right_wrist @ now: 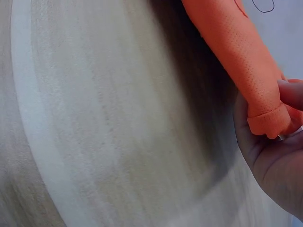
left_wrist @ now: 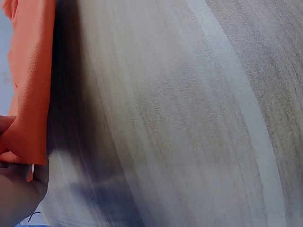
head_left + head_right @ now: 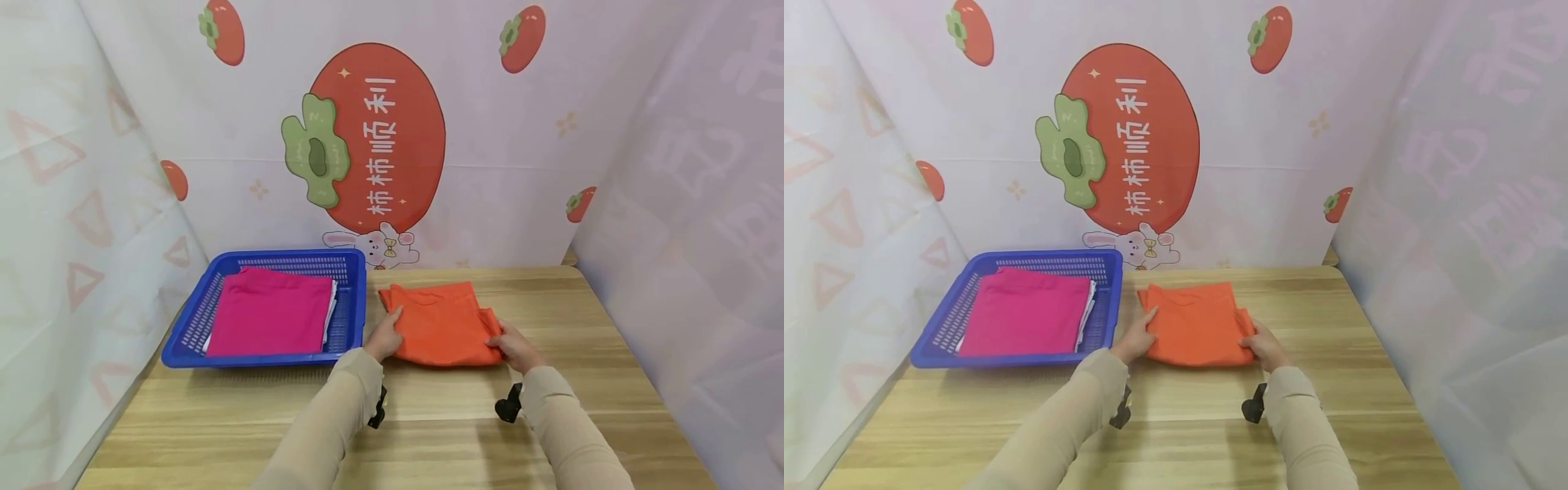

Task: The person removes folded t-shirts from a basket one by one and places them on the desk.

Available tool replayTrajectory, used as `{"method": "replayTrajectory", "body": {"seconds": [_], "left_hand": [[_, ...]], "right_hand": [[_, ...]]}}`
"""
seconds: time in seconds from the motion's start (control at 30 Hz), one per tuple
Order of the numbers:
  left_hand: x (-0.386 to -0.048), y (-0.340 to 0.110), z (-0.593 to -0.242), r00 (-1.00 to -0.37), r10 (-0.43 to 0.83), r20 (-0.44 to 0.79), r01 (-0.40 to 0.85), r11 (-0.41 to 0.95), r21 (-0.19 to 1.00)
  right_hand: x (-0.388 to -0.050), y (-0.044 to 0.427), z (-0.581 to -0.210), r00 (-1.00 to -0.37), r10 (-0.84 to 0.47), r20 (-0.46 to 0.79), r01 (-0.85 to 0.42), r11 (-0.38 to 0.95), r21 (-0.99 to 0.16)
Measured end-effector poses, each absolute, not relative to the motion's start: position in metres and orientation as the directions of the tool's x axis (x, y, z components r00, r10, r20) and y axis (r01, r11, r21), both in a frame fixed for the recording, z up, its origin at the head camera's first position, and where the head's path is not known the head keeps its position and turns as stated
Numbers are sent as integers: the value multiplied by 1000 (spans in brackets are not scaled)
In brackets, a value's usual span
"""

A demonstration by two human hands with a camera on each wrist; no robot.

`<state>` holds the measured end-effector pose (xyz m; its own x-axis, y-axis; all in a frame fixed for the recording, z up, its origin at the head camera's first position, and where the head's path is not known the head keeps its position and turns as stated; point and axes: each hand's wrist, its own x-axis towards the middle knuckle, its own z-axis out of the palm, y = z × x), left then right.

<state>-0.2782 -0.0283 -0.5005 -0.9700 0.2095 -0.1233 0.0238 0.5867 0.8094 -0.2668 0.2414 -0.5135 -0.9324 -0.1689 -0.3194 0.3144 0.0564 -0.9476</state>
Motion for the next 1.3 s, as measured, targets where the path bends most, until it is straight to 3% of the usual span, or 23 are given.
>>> {"method": "replayTrajectory", "body": {"seconds": [0.53,0.8,1.07,1.3], "left_hand": [[-269,-35,-502,-957,182,-225,-54,652,756],[-268,-32,-498,-948,183,-260,-76,664,744],[-265,-34,-492,-973,97,-208,-96,648,756],[-262,-35,-484,-974,149,-171,-43,620,783]], "right_hand": [[-264,235,-522,-952,41,-303,297,357,-885],[-259,237,-515,-948,54,-315,312,367,-876],[-252,239,-502,-953,66,-295,298,372,-879],[-244,239,-485,-964,107,-242,264,382,-886]]}}
